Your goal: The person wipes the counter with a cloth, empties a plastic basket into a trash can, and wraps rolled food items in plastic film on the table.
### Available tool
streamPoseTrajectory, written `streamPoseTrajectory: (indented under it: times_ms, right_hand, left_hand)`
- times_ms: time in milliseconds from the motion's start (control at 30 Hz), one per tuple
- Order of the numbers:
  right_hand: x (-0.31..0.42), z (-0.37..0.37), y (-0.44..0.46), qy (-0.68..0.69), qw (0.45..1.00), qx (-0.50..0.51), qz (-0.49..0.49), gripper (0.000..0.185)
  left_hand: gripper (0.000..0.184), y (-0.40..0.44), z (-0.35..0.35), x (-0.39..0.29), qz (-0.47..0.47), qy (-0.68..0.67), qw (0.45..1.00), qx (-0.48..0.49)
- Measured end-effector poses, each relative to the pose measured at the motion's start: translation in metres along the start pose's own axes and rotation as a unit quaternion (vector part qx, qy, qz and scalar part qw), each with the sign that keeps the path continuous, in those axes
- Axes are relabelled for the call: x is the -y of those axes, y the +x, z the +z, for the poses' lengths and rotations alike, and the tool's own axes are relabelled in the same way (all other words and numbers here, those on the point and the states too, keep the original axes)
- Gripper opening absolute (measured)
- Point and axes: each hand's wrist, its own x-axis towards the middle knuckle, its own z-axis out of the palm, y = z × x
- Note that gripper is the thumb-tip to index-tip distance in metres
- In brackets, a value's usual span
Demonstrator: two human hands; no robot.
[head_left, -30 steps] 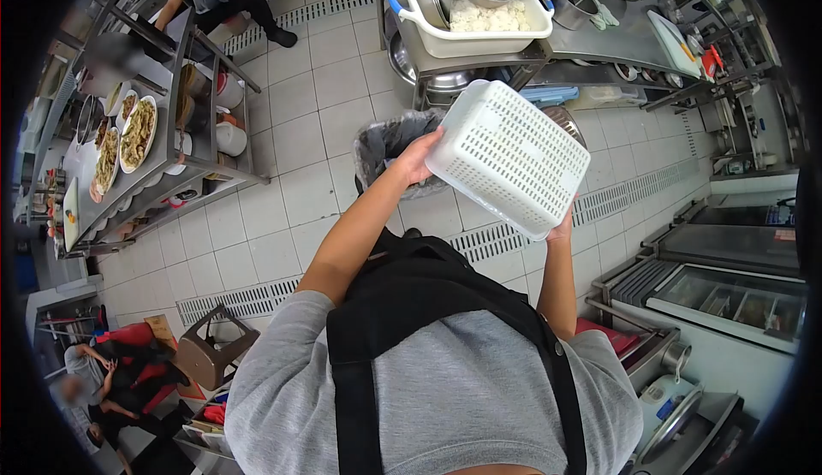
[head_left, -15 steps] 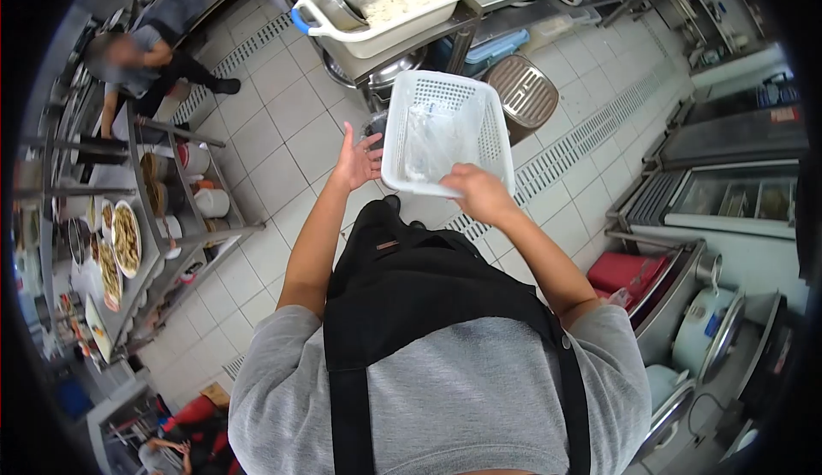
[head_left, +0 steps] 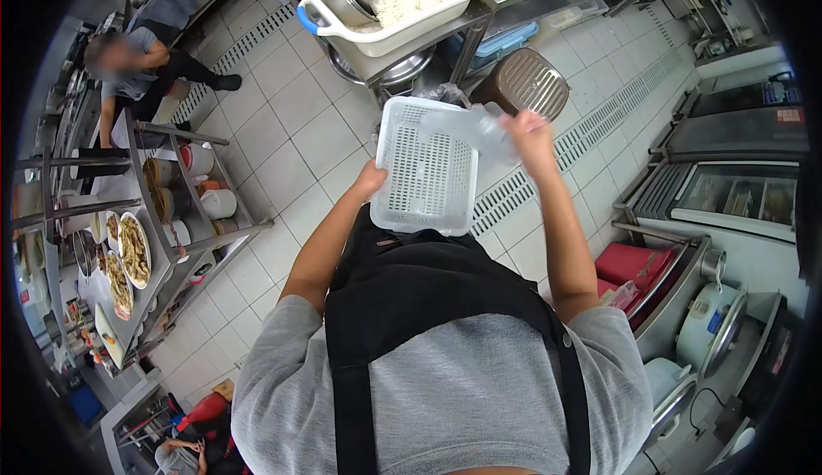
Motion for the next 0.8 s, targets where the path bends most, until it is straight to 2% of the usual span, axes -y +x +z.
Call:
streamPoseTrajectory:
  times_ms: [33,67,200,300,367,433,467,500,567,600,667,700,733,767,800]
  right_hand:
    - [0.021,-0.004,0.009,0.035,0.999,-0.033,0.024,0.042]
    - [0.035,-0.007,0.02,0.093,0.995,-0.04,0.005,0.043]
    - [0.069,0.004,0.039,0.095,0.995,0.003,-0.003,0.042]
    - [0.057,0.031,0.045,0.034,0.998,-0.027,0.054,0.043]
    - [0.019,0.043,0.059,0.023,0.998,-0.024,0.047,0.043]
    - [-0.024,0.055,0.073,-0.069,0.982,0.011,0.178,0.03]
    - [-0.075,0.062,0.083,-0.271,0.957,0.02,0.102,0.036]
    - [-0.113,0.068,0.088,-0.459,0.888,0.025,0.023,0.052]
    - [-0.105,0.095,0.049,-0.483,0.855,0.146,-0.123,0.075]
    - [-0.096,0.108,0.03,-0.381,0.865,0.254,-0.207,0.071]
    - [-0.088,0.123,-0.025,-0.41,0.784,0.343,-0.316,0.051]
    - [-0.091,0.13,-0.038,-0.419,0.783,0.364,-0.281,0.043]
    - [-0.099,0.132,-0.047,-0.427,0.781,0.383,-0.245,0.034]
    - [-0.106,0.128,-0.05,-0.436,0.79,0.361,-0.237,0.034]
    - [-0.113,0.122,-0.048,-0.419,0.843,0.252,-0.222,0.031]
  left_hand:
    - [0.049,0.001,-0.005,0.003,-0.026,-0.014,0.999,-0.018]
    - [0.049,0.001,-0.011,0.005,-0.026,-0.016,0.999,-0.021]
    - [0.049,0.003,-0.047,0.02,-0.027,-0.028,0.992,-0.124]
    - [0.049,-0.002,-0.078,0.037,-0.016,-0.019,0.984,-0.177]
    - [0.048,-0.014,-0.094,0.036,-0.005,-0.02,0.98,-0.197]
    - [0.049,-0.033,-0.104,0.025,-0.078,-0.053,0.973,-0.209]
    - [0.049,-0.035,-0.106,0.025,-0.078,-0.051,0.973,-0.21]
    - [0.05,-0.037,-0.109,0.025,-0.107,-0.048,0.974,-0.193]
    - [0.051,-0.038,-0.11,0.016,-0.13,-0.034,0.977,-0.168]
    - [0.052,-0.041,-0.106,0.006,-0.136,-0.057,0.978,-0.149]
    - [0.057,-0.036,-0.101,-0.008,-0.176,-0.057,0.979,-0.086]
    - [0.057,-0.029,-0.1,-0.014,-0.173,-0.041,0.982,-0.07]
    - [0.066,-0.023,-0.099,-0.018,-0.188,-0.078,0.978,-0.036]
    - [0.077,-0.015,-0.097,-0.023,-0.203,-0.113,0.973,-0.002]
    - [0.077,-0.014,-0.094,-0.038,-0.197,-0.097,0.975,0.018]
